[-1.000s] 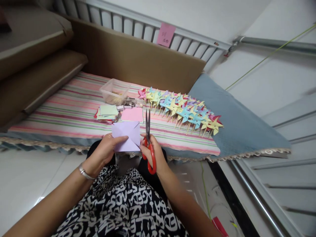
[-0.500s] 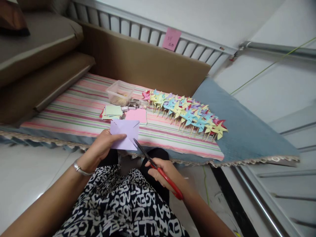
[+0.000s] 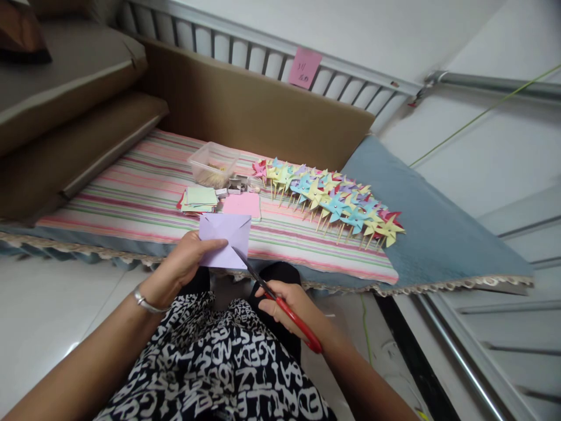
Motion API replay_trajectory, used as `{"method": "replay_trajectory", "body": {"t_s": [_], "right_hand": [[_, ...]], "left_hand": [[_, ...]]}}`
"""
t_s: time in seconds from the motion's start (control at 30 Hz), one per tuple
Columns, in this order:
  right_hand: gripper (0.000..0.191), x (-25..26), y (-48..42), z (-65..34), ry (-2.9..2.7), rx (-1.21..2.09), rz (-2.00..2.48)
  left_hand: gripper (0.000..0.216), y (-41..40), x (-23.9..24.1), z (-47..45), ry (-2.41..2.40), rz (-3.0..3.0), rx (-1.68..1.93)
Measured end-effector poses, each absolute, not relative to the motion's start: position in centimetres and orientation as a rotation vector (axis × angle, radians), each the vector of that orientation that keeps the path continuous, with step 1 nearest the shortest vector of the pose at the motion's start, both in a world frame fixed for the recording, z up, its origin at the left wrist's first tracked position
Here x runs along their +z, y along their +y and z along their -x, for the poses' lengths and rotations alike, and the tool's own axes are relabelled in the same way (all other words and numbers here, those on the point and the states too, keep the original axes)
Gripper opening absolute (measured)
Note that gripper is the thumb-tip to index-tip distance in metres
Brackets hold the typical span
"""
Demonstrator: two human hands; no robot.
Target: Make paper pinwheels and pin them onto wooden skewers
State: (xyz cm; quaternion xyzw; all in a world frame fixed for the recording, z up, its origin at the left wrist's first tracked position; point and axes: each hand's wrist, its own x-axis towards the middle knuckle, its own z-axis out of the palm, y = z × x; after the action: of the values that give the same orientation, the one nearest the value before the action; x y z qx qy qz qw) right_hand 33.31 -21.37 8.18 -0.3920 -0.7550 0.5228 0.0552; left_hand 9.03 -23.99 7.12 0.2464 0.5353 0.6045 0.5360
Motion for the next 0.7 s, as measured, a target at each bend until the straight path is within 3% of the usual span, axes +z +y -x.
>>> {"method": "replay_trajectory", "body": {"t_s": [0.7], "right_hand": [[0.017, 8.51, -21.33, -33.27, -2.274, 1.592, 1.210]], "left_hand": [[0.038, -23.85, 7.87, -9.73, 1.251, -0.534, 1.452]]}}
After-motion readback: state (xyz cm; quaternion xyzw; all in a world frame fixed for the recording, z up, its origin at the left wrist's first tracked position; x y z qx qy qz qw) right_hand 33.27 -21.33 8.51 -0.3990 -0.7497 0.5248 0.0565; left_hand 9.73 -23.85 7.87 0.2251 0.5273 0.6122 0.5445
